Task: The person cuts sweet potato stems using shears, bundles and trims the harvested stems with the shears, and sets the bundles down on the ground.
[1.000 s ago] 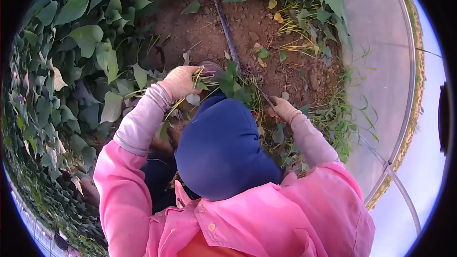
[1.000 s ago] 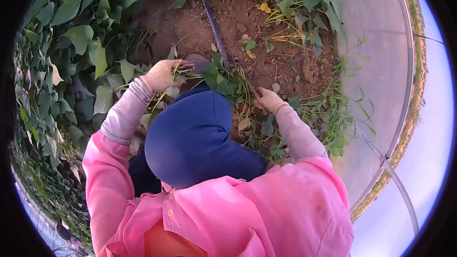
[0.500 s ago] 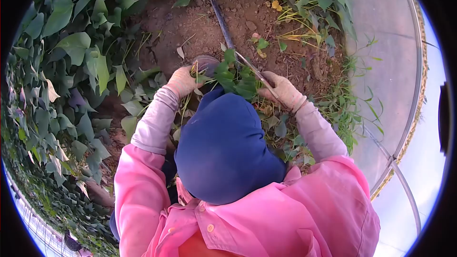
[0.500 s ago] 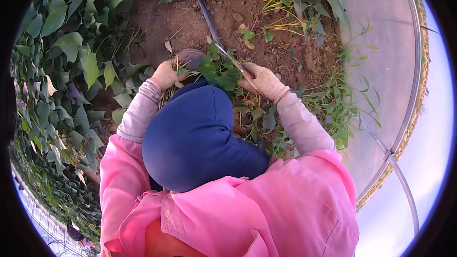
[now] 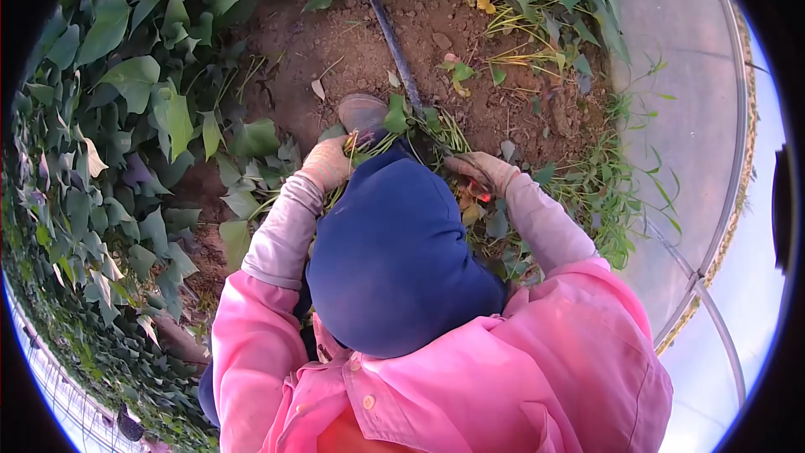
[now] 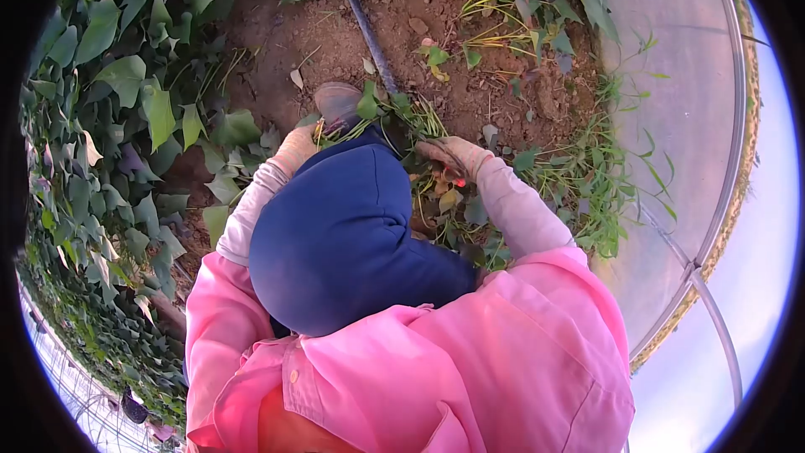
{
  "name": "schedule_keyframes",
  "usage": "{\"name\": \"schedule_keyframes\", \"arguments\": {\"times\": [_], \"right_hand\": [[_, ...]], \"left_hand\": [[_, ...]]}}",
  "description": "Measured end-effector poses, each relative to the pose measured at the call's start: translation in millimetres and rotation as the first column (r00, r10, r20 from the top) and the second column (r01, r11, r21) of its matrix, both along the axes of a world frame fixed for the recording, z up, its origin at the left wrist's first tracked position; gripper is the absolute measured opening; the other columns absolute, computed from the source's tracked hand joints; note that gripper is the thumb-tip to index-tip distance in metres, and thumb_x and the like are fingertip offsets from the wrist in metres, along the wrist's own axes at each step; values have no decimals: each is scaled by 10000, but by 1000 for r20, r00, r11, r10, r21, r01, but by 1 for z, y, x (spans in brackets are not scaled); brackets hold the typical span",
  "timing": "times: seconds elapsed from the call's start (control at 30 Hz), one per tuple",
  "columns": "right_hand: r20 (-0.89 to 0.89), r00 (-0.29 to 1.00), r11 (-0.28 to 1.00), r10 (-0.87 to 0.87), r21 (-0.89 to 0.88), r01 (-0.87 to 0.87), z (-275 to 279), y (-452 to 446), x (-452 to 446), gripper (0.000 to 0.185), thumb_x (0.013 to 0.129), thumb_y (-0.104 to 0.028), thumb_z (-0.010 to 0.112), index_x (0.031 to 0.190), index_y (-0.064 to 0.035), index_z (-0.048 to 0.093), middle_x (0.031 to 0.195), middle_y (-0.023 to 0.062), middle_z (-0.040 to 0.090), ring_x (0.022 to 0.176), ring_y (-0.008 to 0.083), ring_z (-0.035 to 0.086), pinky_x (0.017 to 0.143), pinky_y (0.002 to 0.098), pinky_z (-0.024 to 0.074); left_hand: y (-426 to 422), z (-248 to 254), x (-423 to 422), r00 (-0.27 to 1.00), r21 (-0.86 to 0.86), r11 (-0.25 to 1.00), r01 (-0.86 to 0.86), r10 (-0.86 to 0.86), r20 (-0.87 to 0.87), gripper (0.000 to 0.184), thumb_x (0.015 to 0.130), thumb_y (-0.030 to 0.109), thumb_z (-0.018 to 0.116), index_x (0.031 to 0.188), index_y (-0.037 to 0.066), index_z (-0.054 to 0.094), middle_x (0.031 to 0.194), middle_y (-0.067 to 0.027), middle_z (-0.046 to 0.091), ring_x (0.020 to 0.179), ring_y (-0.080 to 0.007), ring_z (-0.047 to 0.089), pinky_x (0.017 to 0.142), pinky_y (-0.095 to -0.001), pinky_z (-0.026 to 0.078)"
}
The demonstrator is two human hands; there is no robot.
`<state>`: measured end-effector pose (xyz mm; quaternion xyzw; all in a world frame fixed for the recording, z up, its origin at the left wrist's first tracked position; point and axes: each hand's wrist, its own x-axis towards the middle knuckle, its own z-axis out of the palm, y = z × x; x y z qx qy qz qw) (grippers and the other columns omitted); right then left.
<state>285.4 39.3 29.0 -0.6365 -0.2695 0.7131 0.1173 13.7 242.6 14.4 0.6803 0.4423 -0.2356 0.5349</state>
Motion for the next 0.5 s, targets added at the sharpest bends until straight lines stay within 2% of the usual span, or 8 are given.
{"name": "schedule_keyframes", "arguments": {"times": [0.07,0.17,0.27,0.33,0.43,0.5], "right_hand": [[21,998,990,-54,-133,56,14,15,-8,544,884,-555,513,1113,-68,592,727,59,589,504,136,517,450,287,422],[52,998,972,-41,-229,52,7,22,-11,562,892,-574,488,1107,-64,588,734,49,577,538,140,519,505,293,449],[25,983,966,-180,-182,181,16,28,-22,548,904,-572,473,1065,-63,594,703,36,549,524,133,483,485,288,416],[2,988,979,-154,-135,153,6,26,-21,533,908,-563,473,1056,-65,596,691,29,533,520,128,460,473,286,386],[5,991,985,-132,-107,132,7,29,-24,519,909,-553,480,1061,-70,598,679,23,521,513,124,437,457,289,344],[5,990,986,-139,-94,139,8,28,-25,508,909,-542,489,1068,-72,597,672,20,517,509,123,432,451,291,335]], "left_hand": [[-1,-2,-2,1000,-4,1000,-16,16,8,684,653,364,766,1242,78,569,1100,-206,639,1044,-334,606,894,-378,470],[-6,-10,-2,999,1,999,-39,39,23,667,648,329,767,1236,79,574,1088,-203,645,1036,-335,609,882,-383,474],[-6,-11,-4,999,9,999,-31,31,11,666,641,302,773,1234,75,573,1078,-201,648,1029,-336,612,873,-384,478],[-5,-17,-5,999,-8,999,-43,43,24,664,640,284,775,1236,74,570,1069,-198,651,1022,-336,614,869,-385,480],[-16,-80,-26,982,-56,992,-112,119,148,643,657,283,766,1230,66,572,1057,-193,656,1011,-328,621,863,-385,482],[-1,-26,-12,988,-43,993,-107,111,108,628,670,289,760,1225,60,575,1054,-190,659,1008,-314,626,864,-386,483]]}}
